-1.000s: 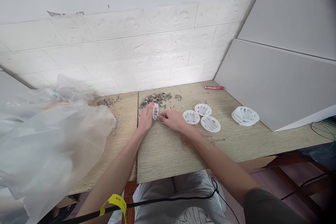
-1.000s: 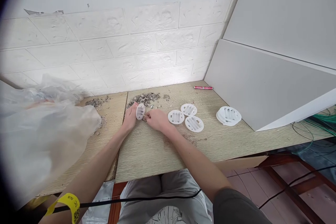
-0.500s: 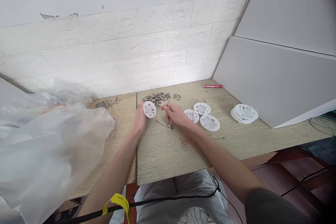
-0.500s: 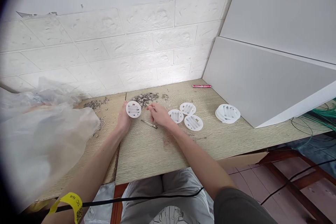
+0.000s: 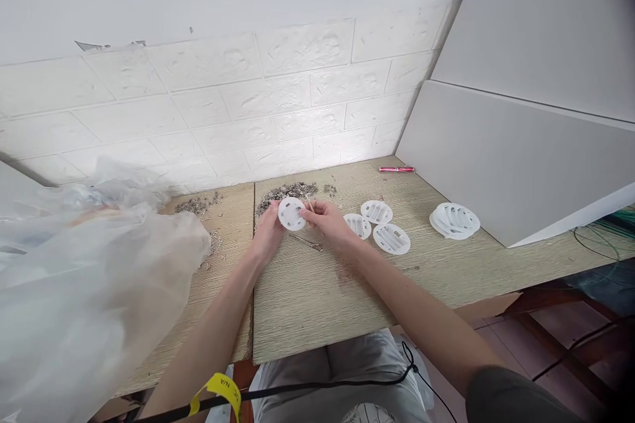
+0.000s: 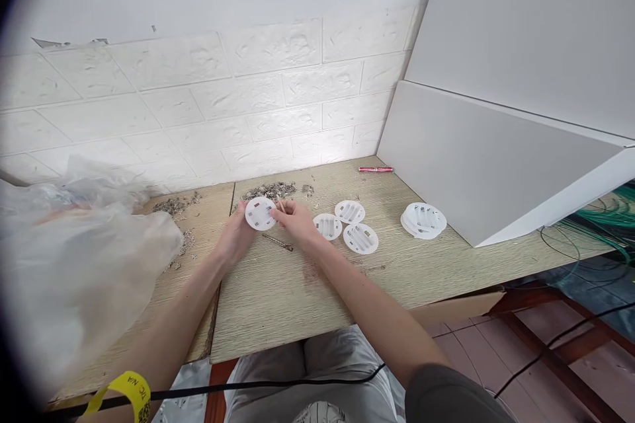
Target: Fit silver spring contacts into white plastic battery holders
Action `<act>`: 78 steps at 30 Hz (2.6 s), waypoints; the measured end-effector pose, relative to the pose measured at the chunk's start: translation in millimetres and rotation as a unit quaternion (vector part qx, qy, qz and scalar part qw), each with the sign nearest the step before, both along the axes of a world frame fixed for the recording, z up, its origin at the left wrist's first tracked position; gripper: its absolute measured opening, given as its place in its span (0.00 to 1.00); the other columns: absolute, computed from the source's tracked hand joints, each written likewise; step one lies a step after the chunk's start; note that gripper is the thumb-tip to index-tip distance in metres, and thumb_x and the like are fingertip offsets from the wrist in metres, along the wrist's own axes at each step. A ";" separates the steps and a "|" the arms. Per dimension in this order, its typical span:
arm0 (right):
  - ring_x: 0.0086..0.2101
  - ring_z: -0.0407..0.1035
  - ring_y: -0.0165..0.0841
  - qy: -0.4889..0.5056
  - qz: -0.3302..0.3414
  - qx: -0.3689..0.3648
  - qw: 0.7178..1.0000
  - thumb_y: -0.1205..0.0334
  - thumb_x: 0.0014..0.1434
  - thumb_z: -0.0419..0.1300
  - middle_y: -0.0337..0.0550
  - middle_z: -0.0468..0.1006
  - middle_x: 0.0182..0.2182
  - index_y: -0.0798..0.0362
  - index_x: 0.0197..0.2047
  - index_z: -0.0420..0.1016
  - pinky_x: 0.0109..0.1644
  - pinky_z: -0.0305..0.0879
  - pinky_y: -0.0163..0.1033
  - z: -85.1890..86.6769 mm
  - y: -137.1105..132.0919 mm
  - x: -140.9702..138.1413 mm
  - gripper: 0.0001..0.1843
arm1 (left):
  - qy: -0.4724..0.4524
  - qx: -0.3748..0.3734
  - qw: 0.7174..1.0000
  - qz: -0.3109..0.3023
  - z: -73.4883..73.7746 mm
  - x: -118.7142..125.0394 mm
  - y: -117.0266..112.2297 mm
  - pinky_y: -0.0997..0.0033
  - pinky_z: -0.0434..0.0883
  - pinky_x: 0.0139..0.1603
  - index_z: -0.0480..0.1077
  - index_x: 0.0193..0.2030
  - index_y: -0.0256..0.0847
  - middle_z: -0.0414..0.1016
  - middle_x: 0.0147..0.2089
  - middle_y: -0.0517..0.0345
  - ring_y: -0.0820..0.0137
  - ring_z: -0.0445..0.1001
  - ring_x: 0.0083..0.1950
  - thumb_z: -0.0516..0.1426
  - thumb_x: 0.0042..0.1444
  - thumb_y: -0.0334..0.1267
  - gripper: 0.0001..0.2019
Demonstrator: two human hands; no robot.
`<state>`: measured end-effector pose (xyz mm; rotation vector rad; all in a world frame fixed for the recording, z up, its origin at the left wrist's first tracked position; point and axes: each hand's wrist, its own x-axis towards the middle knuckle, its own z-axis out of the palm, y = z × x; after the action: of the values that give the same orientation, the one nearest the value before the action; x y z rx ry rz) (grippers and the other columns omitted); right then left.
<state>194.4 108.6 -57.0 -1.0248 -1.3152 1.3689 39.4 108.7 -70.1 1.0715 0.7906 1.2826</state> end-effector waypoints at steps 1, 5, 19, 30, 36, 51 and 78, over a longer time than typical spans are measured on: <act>0.24 0.54 0.25 0.000 -0.010 0.005 1.000 0.50 0.47 0.64 0.32 0.63 0.22 0.54 0.30 0.68 0.29 0.52 0.33 -0.8 1.3 0.9 0.17 | -0.001 -0.005 1.000 0.008 -0.2 -0.8 0.0 0.69 0.69 0.37 0.72 0.41 0.38 0.77 0.40 0.51 0.67 0.73 0.40 0.57 0.53 0.60 0.24; 0.26 0.55 0.26 -0.075 -0.054 0.074 0.993 0.50 0.48 0.62 0.34 0.63 0.23 0.54 0.28 0.68 0.31 0.52 0.34 -2.4 4.2 4.4 0.16 | 0.036 -0.021 0.999 0.024 0.5 -1.7 -2.1 0.73 0.68 0.33 0.68 0.37 0.39 0.75 0.35 0.58 0.73 0.70 0.32 0.67 0.45 0.49 0.19; 0.27 0.58 0.28 -0.199 -0.061 0.160 0.965 0.55 0.55 0.57 0.35 0.66 0.24 0.54 0.30 0.69 0.32 0.54 0.35 -3.1 1.2 3.2 0.11 | 0.205 0.063 0.974 0.077 0.5 -1.6 -3.3 0.73 0.68 0.30 0.71 0.37 0.39 0.75 0.34 0.56 0.71 0.71 0.32 0.65 0.46 0.50 0.19; 0.16 0.54 0.22 -0.215 0.315 -0.009 0.924 0.50 0.62 0.54 0.44 0.81 0.31 0.55 0.34 0.71 0.23 0.53 0.33 4.1 0.8 21.0 0.17 | 0.056 -0.026 0.967 0.246 2.0 -10.4 3.4 0.74 0.67 0.33 0.72 0.39 0.39 0.76 0.38 0.55 0.73 0.71 0.33 0.67 0.41 0.46 0.20; 0.25 0.68 0.27 -0.284 0.119 0.055 0.950 0.57 0.67 0.49 0.46 0.80 0.36 0.55 0.38 0.71 0.27 0.56 0.33 6.1 8.8 30.9 0.14 | 0.124 0.017 0.965 0.229 -1.3 -9.4 3.8 0.73 0.68 0.33 0.73 0.39 0.38 0.76 0.38 0.54 0.71 0.72 0.34 0.65 0.45 0.48 0.19; 0.27 0.63 0.29 -0.282 -0.073 0.235 0.927 0.57 0.61 0.58 0.38 0.75 0.29 0.54 0.34 0.71 0.32 0.54 0.34 -0.1 -1.8 6.5 0.09 | 0.258 0.131 0.948 0.129 -2.6 -1.8 -4.8 0.75 0.67 0.27 0.69 0.37 0.39 0.76 0.34 0.54 0.73 0.71 0.30 0.61 0.51 0.45 0.12; 0.30 0.66 0.31 -0.386 -0.049 0.264 0.883 0.60 0.61 0.56 0.43 0.77 0.33 0.53 0.35 0.73 0.33 0.54 0.35 0.7 -7.8 5.0 0.07 | 0.417 0.205 0.871 0.163 7.1 -2.0 -12.8 0.71 0.65 0.30 0.72 0.31 0.41 0.68 0.35 0.55 0.70 0.66 0.32 0.58 0.50 0.36 0.03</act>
<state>199.4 100.8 -56.3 -1.2623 -2.0327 0.4344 37.3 95.9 -63.0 1.9637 1.4272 1.2802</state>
